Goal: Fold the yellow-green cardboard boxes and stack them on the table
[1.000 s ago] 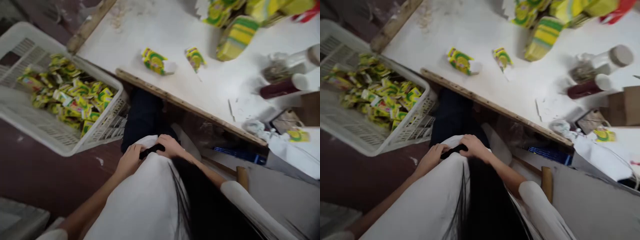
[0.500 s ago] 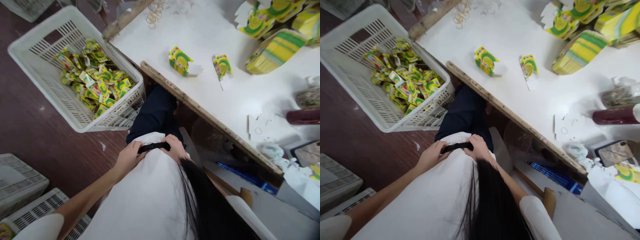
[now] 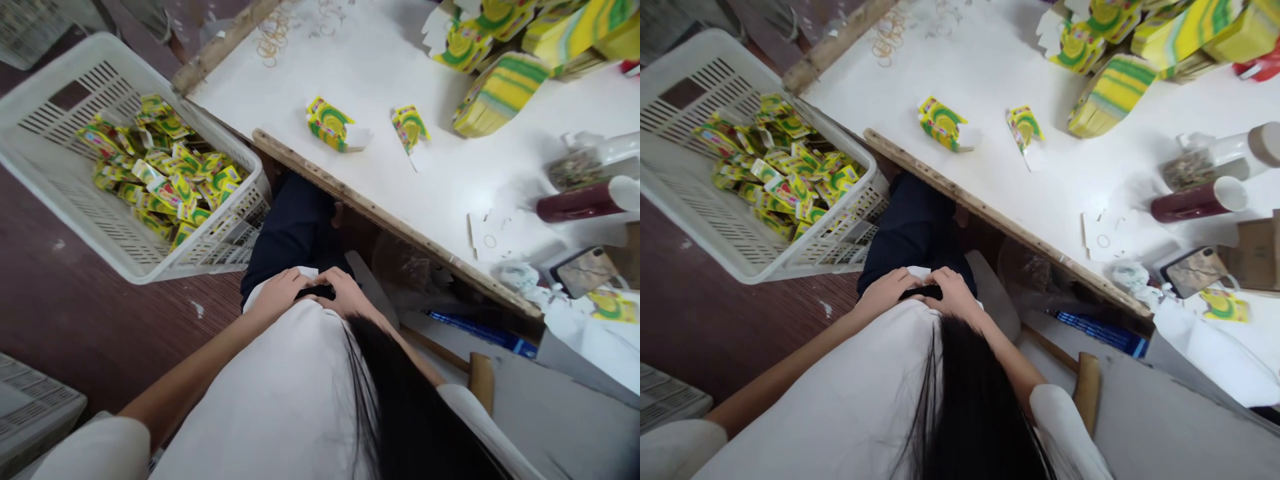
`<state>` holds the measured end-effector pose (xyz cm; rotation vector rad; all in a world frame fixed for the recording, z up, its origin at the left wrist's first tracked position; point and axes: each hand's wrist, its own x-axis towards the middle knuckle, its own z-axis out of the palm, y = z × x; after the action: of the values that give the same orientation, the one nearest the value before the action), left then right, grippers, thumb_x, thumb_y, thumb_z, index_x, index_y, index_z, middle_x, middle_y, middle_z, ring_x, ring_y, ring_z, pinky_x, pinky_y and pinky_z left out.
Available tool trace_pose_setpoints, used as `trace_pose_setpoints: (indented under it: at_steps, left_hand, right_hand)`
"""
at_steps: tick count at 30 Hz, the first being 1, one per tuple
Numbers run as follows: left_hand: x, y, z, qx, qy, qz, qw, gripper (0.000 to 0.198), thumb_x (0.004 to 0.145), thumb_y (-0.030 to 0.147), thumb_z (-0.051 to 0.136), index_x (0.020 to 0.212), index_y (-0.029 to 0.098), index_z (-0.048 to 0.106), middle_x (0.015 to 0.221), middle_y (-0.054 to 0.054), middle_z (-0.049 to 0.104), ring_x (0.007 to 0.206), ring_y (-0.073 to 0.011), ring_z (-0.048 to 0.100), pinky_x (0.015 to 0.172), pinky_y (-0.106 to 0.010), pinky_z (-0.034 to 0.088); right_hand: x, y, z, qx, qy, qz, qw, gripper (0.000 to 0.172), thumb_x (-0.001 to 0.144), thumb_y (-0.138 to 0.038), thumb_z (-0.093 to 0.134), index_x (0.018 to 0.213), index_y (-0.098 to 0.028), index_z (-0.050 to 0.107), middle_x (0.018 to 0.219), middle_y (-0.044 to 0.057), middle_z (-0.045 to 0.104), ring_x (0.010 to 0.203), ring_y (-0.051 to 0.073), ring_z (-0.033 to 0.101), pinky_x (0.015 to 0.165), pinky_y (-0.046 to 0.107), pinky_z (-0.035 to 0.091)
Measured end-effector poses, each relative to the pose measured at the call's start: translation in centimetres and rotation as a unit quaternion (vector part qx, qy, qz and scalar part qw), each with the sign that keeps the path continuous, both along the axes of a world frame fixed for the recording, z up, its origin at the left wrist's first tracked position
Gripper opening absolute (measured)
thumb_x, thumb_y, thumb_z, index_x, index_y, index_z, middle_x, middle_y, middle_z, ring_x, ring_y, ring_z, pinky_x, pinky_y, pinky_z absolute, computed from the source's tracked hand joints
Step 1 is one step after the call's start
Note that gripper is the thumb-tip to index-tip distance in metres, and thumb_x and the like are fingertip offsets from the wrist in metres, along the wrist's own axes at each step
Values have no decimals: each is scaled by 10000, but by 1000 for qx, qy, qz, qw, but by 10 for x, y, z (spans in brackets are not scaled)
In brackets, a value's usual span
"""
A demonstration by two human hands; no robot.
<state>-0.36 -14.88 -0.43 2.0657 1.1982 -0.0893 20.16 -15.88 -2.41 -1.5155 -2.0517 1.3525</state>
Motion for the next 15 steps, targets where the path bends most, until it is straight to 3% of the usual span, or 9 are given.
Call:
trace_pose_setpoints:
  at_steps: [4, 7, 11, 15]
  left_hand:
    - [10, 10, 7, -33, 9, -58, 998, 267, 935, 355, 610, 1130, 179, 658, 1097, -79, 608, 1041, -233, 562, 918, -341, 456]
    - [7, 10, 12, -47, 22, -59, 997, 236, 935, 266, 578, 1143, 171, 638, 1129, -91, 588, 1073, -241, 552, 922, -354, 455]
    - [-12, -4, 15, -61, 24, 58, 996, 294, 880, 261, 606, 1156, 172, 557, 1199, -100, 520, 1091, -244, 545, 856, -350, 471]
    - [-42, -34, 14, -50, 6, 182, 982, 209, 873, 353, 594, 983, 186, 532, 1044, -75, 538, 999, -246, 540, 850, -376, 455]
  right_hand:
    - [11, 0, 4, -27, -47, 60, 997, 365, 768, -182, 753, 1113, -183, 635, 1136, 85, 604, 1087, 239, 572, 955, 403, 411]
    - [14, -1, 10, -22, -96, 67, 993, 370, 788, -204, 737, 1143, -176, 635, 1167, 109, 588, 1105, 262, 553, 960, 418, 397]
    - [14, -4, 12, -19, -111, 47, 993, 336, 779, -216, 729, 1104, -161, 659, 1125, 114, 600, 1066, 268, 562, 946, 414, 410]
    - [13, -5, 8, 1, -84, 25, 996, 294, 742, -210, 738, 1026, -169, 676, 1071, 96, 613, 1022, 259, 566, 926, 401, 420]
